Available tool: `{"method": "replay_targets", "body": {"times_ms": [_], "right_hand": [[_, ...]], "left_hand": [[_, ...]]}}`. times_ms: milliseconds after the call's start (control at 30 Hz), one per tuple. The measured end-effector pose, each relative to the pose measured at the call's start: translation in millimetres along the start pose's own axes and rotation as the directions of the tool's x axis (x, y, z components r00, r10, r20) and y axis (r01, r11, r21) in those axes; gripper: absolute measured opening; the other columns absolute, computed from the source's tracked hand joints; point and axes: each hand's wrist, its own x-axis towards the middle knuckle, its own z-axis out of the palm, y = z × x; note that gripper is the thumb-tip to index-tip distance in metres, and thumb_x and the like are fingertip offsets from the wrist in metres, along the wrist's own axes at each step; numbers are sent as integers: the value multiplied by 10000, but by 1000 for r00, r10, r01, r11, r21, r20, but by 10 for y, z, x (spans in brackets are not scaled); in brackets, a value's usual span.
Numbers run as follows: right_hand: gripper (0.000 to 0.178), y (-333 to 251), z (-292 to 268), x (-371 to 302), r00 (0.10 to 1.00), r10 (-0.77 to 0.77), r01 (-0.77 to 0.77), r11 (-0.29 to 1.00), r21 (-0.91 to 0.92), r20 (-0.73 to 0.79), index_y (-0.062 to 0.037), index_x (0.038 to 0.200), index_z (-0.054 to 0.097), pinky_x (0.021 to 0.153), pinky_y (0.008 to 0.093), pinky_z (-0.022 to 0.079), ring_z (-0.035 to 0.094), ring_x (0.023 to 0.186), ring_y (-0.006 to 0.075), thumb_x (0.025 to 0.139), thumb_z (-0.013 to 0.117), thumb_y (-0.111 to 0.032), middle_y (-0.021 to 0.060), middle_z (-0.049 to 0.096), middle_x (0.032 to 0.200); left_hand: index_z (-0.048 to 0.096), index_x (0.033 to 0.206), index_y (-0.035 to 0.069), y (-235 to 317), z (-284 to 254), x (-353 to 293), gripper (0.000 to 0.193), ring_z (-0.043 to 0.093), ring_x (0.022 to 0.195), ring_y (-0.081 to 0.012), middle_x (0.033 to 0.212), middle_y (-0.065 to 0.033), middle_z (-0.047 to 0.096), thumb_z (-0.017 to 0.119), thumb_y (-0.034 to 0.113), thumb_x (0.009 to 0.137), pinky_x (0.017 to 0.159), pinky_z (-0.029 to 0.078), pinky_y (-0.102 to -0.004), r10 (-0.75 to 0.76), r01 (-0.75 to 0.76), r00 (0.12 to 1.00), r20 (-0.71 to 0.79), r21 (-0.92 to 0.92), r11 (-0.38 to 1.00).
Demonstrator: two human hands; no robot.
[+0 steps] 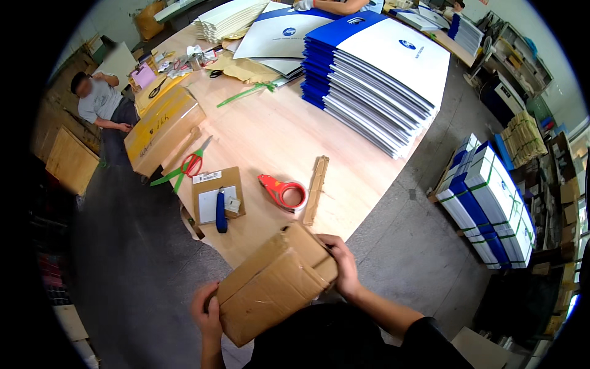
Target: The person packs items into a cardboard box, places a shipping label inside, and seals the box with packing tape using a handheld dispenser. The person then moves the sealed box to the side.
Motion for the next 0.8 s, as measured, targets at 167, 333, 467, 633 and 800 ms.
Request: {"method": "replay_targets", "body": {"times_ms": [167,333,467,633,800], "right_hand": [[484,507,-442,1113,947,214,-152,956,-251,239,-33,1315,570,918,385,506,606,1131,278,972,565,-376,190,585,1290],[552,1007,-680,1771,914,-2,392,258,-883,405,-227,1355,567,880,448,543,578,1102,349,856,695,-424,190,541,1176],[270,1047,-1105,2120,894,-127,446,146,-883,431,-146,1063,624,854,490,512,563,1088,320,882,632,-345,153,554,1149],[306,873,-1064,2466,868,-201,465,12,-885,454,-117,1113,660,922,488,486,565,1103,356,850,704,-266,158,528,1249],[467,725,22,1850,775,-152,632,202,-748,614,-52,1112,688,975,487,430,510,1186,375,838,710,-430,151,667,1077]], "left_hand": [[642,1153,-30,271,221,-534,292,614,1060,-251,1159,-153,653,506,145,963,960,466,-390,-120,131,965,-232,32,991],[614,1203,-42,615,692,-836,306,588,1111,-249,1171,-149,640,455,126,1001,992,443,-379,-267,306,802,-535,-16,952],[585,1267,-38,808,1304,-1187,343,559,1159,-297,1242,-179,589,467,122,987,1021,424,-401,-187,378,649,-737,99,920],[564,1338,-11,1350,1821,-1440,508,476,1240,-407,1392,-252,444,617,271,918,1056,388,-476,-115,426,848,-518,535,729],[504,1407,9,1726,1524,-1336,904,370,1356,-451,1464,-288,365,737,615,778,1115,289,-586,-58,124,992,-110,853,507]]}}
